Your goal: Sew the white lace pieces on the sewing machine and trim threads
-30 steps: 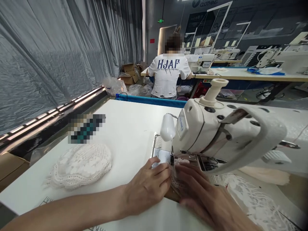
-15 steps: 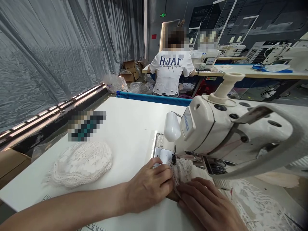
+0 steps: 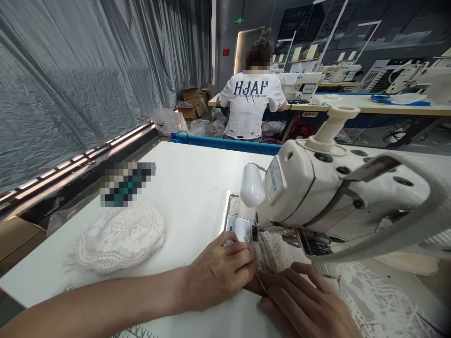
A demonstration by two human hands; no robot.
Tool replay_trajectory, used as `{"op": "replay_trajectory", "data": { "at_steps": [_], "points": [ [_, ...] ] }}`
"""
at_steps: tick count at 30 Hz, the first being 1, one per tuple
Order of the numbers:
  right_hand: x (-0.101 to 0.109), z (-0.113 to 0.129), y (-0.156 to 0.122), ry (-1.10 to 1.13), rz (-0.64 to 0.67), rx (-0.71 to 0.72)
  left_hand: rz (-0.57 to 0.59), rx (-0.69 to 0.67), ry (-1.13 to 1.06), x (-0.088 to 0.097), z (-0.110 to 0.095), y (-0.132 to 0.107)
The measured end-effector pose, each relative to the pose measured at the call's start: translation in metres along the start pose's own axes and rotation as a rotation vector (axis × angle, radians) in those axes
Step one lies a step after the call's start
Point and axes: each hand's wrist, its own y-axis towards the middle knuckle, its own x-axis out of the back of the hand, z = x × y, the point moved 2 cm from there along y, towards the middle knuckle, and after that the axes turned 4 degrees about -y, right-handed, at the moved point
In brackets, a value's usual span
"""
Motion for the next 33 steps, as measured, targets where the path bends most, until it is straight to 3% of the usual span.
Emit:
{"op": "replay_trajectory", "data": {
  "at_steps": [6, 12, 19, 33],
  "points": [
    [0.002, -0.002, 0.002, 0.021, -0.032, 0.016, -0.002, 0.018, -0.047, 0.001, 0.000, 0.002],
    [0.013, -0.008, 0.012, -0.165, -0.090, 0.002, 0.009, 0.029, -0.083, 0.002, 0.002, 0.004],
    [0.012, -0.012, 0.022, -0.353, -0.098, 0.016, 0.021, 0.052, -0.103, -0.001, 0.014, 0.007],
    [0.010, -0.012, 0.017, -0.410, -0.116, 0.061, 0.004, 0.075, -0.055, -0.006, 0.018, 0.005]
  ]
}}
